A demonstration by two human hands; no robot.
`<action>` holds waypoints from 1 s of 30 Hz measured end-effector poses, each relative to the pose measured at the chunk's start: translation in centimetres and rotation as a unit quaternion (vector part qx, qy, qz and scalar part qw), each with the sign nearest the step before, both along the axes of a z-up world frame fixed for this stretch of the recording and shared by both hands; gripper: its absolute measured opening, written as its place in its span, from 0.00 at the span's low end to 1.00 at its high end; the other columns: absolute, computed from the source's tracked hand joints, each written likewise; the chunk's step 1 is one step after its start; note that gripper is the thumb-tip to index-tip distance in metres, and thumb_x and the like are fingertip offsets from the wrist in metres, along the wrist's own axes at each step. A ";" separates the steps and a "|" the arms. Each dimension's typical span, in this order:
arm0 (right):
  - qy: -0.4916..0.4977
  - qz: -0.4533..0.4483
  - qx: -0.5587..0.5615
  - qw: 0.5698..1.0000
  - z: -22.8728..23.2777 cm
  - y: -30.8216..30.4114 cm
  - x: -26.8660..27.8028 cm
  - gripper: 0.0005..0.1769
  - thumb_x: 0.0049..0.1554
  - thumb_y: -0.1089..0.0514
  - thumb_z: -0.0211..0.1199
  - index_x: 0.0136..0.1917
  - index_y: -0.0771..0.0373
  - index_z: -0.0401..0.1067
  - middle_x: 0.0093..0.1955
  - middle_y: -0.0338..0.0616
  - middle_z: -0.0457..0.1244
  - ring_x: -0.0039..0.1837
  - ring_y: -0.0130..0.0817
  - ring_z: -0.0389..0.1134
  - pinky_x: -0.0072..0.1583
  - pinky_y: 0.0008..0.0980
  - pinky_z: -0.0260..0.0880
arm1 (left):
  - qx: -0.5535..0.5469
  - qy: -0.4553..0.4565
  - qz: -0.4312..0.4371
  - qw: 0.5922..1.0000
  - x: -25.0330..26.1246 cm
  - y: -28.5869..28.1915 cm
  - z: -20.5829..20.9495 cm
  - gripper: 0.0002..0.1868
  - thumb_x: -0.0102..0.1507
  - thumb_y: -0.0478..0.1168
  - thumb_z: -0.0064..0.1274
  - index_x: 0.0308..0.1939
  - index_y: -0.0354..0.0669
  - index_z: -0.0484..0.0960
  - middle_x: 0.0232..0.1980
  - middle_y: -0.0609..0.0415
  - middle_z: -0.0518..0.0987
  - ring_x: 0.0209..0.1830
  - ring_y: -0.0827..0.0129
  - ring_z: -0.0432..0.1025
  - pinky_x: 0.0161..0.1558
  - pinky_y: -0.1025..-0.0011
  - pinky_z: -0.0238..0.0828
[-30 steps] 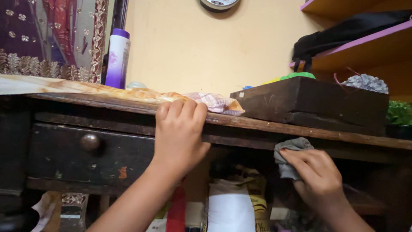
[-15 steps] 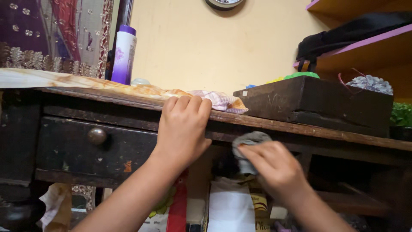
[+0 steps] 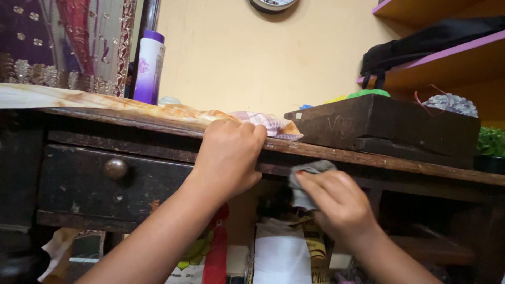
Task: The person wipes the underside and edges of a wooden table with a cloth. They then wring the cloth in a small container on the floor and resume wiping the table surface.
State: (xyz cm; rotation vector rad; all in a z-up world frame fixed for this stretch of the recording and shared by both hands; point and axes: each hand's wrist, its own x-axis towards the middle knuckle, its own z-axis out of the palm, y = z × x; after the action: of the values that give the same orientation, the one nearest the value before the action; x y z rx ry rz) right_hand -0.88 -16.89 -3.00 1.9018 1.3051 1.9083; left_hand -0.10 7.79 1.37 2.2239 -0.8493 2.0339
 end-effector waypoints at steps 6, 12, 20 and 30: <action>0.010 0.007 -0.036 0.999 0.9 -0.1 -0.7 0.30 0.37 0.72 0.64 0.56 0.69 0.76 0.51 0.49 0.70 0.52 0.46 0.71 0.54 0.41 0.73 | 0.000 -0.008 -0.006 1.000 0.3 0.2 0.1 0.21 0.36 0.41 0.69 0.29 0.44 0.77 0.30 0.49 0.79 0.35 0.52 0.76 0.40 0.57 0.70; 0.011 -0.064 -0.003 0.998 0.6 -7.5 -1.6 0.36 0.30 0.72 0.63 0.56 0.69 0.76 0.53 0.52 0.69 0.53 0.49 0.70 0.55 0.43 0.72 | -0.008 0.000 -0.003 1.000 0.0 0.0 0.0 0.22 0.36 0.40 0.68 0.30 0.43 0.77 0.31 0.50 0.79 0.36 0.53 0.76 0.40 0.57 0.69; -0.008 -0.058 0.063 0.996 -0.7 -6.8 -0.4 0.36 0.29 0.73 0.65 0.56 0.67 0.77 0.51 0.50 0.70 0.51 0.48 0.70 0.55 0.44 0.72 | -0.025 0.010 0.039 0.999 0.0 -0.7 -0.2 0.20 0.38 0.40 0.68 0.30 0.45 0.76 0.31 0.51 0.78 0.34 0.53 0.76 0.39 0.58 0.69; 0.035 0.029 -0.025 0.999 0.9 2.4 -0.9 0.33 0.34 0.72 0.62 0.57 0.71 0.75 0.52 0.50 0.69 0.52 0.47 0.70 0.55 0.41 0.72 | -0.029 -0.024 0.003 0.999 0.0 -0.3 -0.7 0.21 0.36 0.39 0.67 0.30 0.45 0.75 0.31 0.51 0.78 0.35 0.54 0.75 0.41 0.58 0.68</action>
State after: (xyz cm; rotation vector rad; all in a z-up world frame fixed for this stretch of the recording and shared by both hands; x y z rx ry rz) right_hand -1.78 -14.44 -2.05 1.9436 1.4294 1.8325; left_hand -0.06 7.46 0.69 2.1593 -0.7777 2.0937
